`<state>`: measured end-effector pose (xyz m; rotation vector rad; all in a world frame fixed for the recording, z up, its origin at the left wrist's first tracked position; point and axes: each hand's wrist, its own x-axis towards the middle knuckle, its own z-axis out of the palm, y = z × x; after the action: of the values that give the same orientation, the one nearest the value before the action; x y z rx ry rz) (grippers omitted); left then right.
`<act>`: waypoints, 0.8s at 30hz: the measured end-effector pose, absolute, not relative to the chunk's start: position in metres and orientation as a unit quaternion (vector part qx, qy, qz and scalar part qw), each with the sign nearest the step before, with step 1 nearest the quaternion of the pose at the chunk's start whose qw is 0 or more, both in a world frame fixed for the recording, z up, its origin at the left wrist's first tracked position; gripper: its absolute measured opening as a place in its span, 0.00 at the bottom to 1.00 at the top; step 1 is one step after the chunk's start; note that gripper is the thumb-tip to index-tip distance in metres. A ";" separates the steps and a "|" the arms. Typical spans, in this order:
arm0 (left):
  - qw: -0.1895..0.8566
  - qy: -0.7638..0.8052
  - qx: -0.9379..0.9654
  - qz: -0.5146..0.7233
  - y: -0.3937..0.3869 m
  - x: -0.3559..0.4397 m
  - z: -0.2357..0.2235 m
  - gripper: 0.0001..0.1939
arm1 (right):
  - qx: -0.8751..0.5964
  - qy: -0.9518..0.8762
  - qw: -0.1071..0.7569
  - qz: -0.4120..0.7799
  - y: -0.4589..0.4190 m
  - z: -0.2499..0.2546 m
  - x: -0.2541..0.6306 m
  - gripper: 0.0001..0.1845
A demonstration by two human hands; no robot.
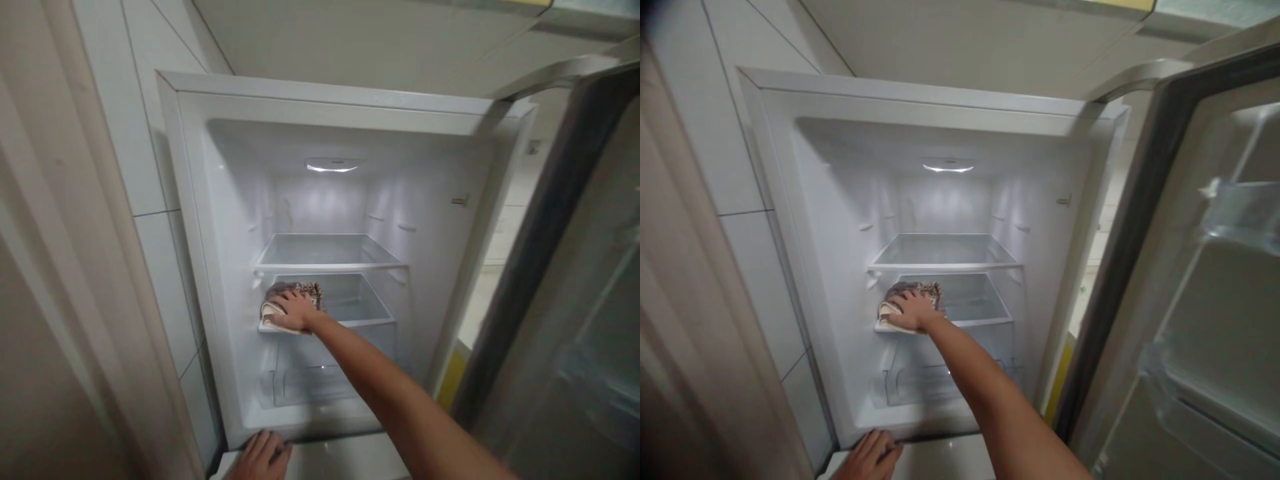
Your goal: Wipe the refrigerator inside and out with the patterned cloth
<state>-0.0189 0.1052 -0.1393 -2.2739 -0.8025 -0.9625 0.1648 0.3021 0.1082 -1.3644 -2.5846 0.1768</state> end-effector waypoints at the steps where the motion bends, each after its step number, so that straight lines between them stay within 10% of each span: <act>1: 0.269 -0.293 -0.851 -0.343 0.101 -0.019 -0.131 0.20 | -0.451 -0.883 0.111 0.065 0.290 0.106 0.174 0.37; 24: 0.260 -0.277 -0.872 -0.310 0.099 -0.022 -0.118 0.22 | -0.795 -0.545 0.264 -0.032 0.329 0.102 0.323 0.23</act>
<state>-0.0218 0.0995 -0.1185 -2.3604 -0.7497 -0.8384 0.3233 0.3288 0.1015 -2.1501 -1.4725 -0.0877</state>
